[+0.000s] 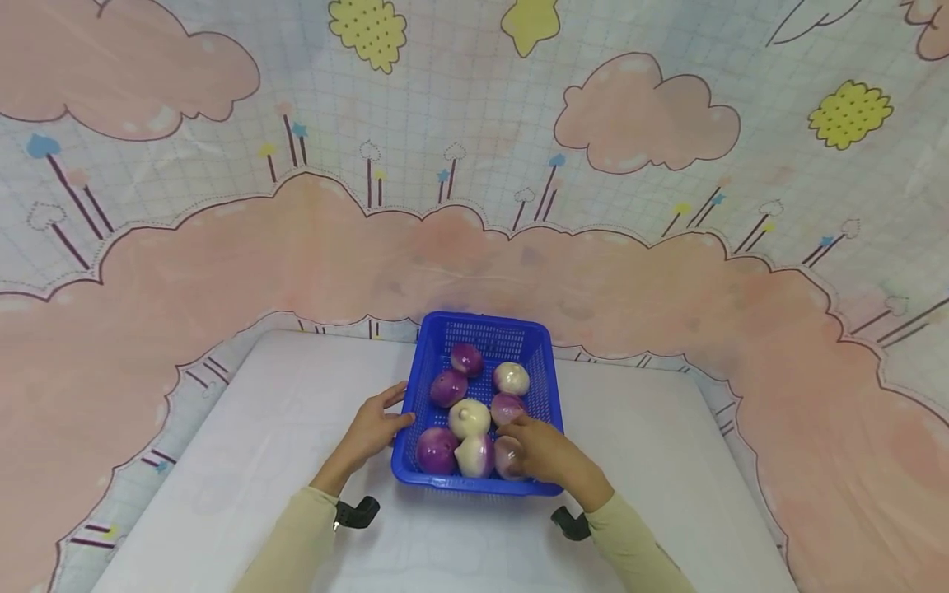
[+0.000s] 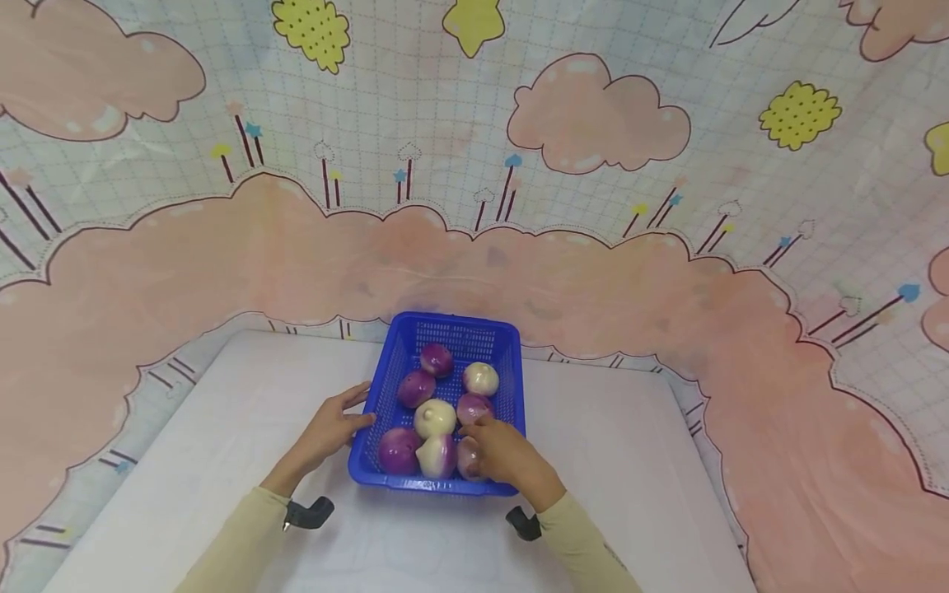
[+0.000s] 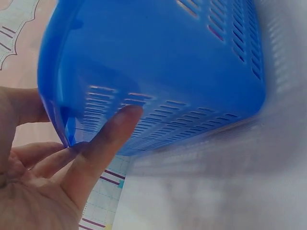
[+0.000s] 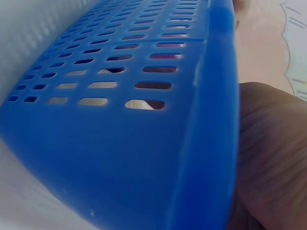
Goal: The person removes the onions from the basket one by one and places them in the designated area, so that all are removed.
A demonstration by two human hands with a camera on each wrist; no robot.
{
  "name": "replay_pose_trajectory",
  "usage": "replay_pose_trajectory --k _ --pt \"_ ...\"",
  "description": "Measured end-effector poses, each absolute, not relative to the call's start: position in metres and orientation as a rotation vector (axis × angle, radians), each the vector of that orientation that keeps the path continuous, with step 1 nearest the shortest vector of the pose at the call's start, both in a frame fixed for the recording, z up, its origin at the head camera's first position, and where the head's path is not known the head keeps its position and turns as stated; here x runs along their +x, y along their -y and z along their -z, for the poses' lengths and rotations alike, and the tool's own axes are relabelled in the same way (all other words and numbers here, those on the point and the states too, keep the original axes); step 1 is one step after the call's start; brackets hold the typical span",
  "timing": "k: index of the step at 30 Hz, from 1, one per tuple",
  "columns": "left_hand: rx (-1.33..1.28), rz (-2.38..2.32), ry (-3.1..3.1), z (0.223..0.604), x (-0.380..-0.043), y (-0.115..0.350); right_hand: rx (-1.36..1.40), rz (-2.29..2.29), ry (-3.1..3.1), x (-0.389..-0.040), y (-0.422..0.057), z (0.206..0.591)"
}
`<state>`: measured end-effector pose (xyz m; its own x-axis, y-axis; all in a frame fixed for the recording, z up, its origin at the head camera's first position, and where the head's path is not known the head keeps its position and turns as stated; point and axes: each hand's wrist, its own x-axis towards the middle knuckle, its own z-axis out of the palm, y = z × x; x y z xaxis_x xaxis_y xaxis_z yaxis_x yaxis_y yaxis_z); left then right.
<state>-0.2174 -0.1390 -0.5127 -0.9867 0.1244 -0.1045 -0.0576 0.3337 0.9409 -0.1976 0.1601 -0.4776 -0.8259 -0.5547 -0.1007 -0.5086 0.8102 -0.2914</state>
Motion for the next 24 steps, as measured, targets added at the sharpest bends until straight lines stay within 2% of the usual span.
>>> replay_pose_trajectory --k 16,24 --pt "0.027 -1.735 -2.421 0.513 -0.219 0.137 -0.919 0.178 -2.839 -0.202 -0.157 0.489" --pt "0.02 -1.736 -2.424 0.513 -0.219 0.137 -0.875 0.297 -2.857 -0.202 -0.162 0.482"
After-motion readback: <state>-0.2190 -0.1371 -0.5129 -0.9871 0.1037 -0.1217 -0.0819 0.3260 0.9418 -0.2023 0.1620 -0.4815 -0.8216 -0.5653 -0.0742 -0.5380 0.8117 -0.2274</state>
